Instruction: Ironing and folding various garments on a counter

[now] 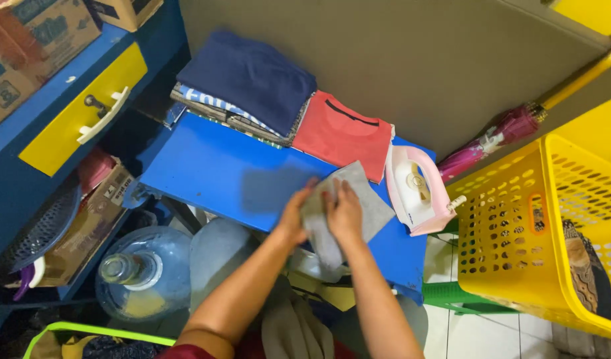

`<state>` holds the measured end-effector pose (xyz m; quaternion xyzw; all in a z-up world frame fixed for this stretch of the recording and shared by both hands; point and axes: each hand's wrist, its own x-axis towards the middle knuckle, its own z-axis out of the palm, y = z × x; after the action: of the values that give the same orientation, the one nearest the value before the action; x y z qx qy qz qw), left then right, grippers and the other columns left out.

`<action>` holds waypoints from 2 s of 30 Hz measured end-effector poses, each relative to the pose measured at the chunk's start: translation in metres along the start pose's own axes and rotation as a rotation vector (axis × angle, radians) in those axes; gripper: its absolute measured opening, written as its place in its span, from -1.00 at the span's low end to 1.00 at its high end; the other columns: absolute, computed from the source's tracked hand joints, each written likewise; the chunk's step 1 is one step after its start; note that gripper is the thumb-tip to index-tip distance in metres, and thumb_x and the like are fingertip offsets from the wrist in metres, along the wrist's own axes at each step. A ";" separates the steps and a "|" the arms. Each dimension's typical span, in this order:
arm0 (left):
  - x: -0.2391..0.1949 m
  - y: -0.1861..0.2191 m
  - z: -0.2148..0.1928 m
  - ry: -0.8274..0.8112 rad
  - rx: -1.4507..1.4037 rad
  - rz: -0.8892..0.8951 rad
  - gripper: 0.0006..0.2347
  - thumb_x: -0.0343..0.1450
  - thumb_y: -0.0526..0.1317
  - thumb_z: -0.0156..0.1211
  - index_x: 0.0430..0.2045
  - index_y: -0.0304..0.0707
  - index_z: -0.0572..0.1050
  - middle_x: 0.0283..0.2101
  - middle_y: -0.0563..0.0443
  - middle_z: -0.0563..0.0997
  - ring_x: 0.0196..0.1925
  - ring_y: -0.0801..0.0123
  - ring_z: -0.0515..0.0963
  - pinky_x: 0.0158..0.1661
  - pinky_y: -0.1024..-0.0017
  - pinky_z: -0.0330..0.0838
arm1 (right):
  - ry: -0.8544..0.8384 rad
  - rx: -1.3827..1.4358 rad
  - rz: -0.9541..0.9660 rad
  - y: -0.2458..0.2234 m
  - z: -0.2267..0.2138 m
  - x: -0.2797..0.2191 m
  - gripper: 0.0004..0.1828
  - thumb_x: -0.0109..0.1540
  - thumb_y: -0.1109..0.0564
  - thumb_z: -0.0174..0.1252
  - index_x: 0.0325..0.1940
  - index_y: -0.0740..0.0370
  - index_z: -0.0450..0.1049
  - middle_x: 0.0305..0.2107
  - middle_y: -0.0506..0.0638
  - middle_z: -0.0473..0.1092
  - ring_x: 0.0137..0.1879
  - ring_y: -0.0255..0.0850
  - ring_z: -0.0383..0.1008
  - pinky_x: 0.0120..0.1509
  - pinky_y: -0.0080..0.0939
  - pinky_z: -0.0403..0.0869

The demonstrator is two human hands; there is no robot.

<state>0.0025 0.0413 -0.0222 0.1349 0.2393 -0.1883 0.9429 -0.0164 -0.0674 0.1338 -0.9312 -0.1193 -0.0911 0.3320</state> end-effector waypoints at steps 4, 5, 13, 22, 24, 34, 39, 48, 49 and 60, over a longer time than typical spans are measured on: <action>-0.093 0.062 0.042 -0.028 0.642 0.941 -0.50 0.50 -0.16 0.12 0.41 0.00 0.27 0.48 -0.07 0.23 0.48 0.04 0.22 0.40 0.05 0.14 | -0.221 -0.449 0.121 -0.039 0.020 -0.012 -0.29 0.38 -0.40 -0.12 0.54 -0.10 0.17 0.50 0.12 0.05 0.62 0.05 -0.06 0.55 0.43 -0.05; -0.106 0.075 0.049 0.034 1.112 1.296 -0.50 0.49 -0.28 0.24 0.39 -0.07 0.31 0.47 -0.19 0.22 0.52 -0.03 0.13 0.42 0.02 0.06 | -0.245 -0.465 0.130 -0.051 0.018 -0.011 -0.23 0.37 -0.42 -0.11 0.58 -0.06 0.11 0.52 0.17 0.00 0.63 0.09 -0.11 0.54 0.49 -0.07; -0.119 -0.018 0.086 0.096 1.853 1.307 -0.49 0.45 0.03 0.10 0.32 -0.04 0.30 0.34 -0.20 0.37 0.37 0.04 0.38 0.30 -0.16 0.09 | -0.104 -0.496 0.102 -0.005 0.009 -0.003 -0.57 0.31 -0.12 0.00 0.21 0.04 0.37 -0.15 0.23 0.29 -0.04 0.30 0.48 -0.18 0.29 0.58; -0.098 -0.035 0.095 0.114 2.284 1.071 -0.42 0.47 0.11 0.03 0.39 -0.10 0.24 0.46 -0.29 0.23 0.48 -0.14 0.21 0.37 -0.20 0.00 | 0.156 -0.657 0.251 0.048 0.002 0.023 -0.44 0.26 -0.42 0.08 0.26 -0.24 0.49 -0.04 0.12 0.27 0.07 0.14 0.37 -0.04 0.13 0.57; -0.108 -0.038 0.099 0.115 2.320 1.049 -0.40 0.45 0.08 0.08 0.39 -0.14 0.23 0.42 -0.34 0.27 0.44 -0.16 0.29 0.35 -0.22 0.05 | 0.238 -0.654 0.257 0.050 -0.003 0.027 -0.36 0.23 -0.51 0.10 0.21 -0.15 0.53 -0.04 0.20 0.28 0.08 0.22 0.38 0.01 0.19 0.55; -0.127 -0.015 0.087 0.234 2.318 1.196 -0.51 0.40 0.06 0.11 0.24 -0.02 0.44 0.40 -0.25 0.32 0.50 -0.24 0.14 0.28 -0.28 0.05 | 0.311 -0.752 0.030 0.114 -0.144 0.088 -0.50 0.20 -0.05 0.36 0.18 0.14 0.54 -0.11 0.22 0.44 0.11 0.29 0.47 0.23 0.22 0.46; -0.127 -0.015 0.086 0.297 2.222 1.419 -0.54 0.33 0.03 0.19 0.11 -0.09 0.54 0.26 -0.25 0.48 0.41 -0.19 0.31 0.24 -0.32 0.08 | -0.081 -0.614 0.392 0.130 -0.161 0.111 -0.33 0.16 -0.19 0.32 0.31 0.00 0.38 -0.09 0.36 0.54 0.10 0.35 0.56 0.14 0.32 0.49; -0.143 -0.007 0.086 -0.072 2.012 1.731 -0.79 0.32 -0.20 0.22 -0.26 -0.29 0.54 -0.13 -0.14 0.51 0.01 0.00 0.48 -0.02 0.05 0.37 | 0.164 -0.512 0.289 0.041 -0.224 0.046 -0.52 0.26 -0.05 0.27 0.21 0.17 0.49 -0.19 0.38 0.55 -0.07 0.45 0.52 -0.03 0.31 0.44; -0.145 -0.009 0.083 -0.090 1.994 1.772 -0.87 0.35 -0.23 0.21 -0.33 -0.26 0.55 -0.19 -0.11 0.54 -0.08 0.05 0.50 -0.06 0.08 0.37 | 0.117 -0.531 0.291 0.016 -0.230 0.034 -0.47 0.24 -0.04 0.24 0.29 0.07 0.46 -0.20 0.39 0.55 -0.06 0.45 0.52 0.00 0.31 0.45; -0.125 -0.006 0.022 0.024 1.993 1.817 -0.90 0.39 -0.13 0.14 -0.41 -0.06 0.54 -0.19 0.03 0.57 -0.01 0.13 0.58 -0.05 0.14 0.43 | -0.329 -0.643 0.097 -0.058 -0.128 0.022 -0.41 0.24 -0.08 0.07 0.40 -0.16 0.31 0.00 0.21 0.53 0.09 0.25 0.59 0.15 0.26 0.55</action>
<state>-0.0927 0.0644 0.0580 0.8682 -0.1633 0.4068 0.2324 -0.0236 -0.1025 0.2711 -0.9948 -0.0922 0.0430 0.0024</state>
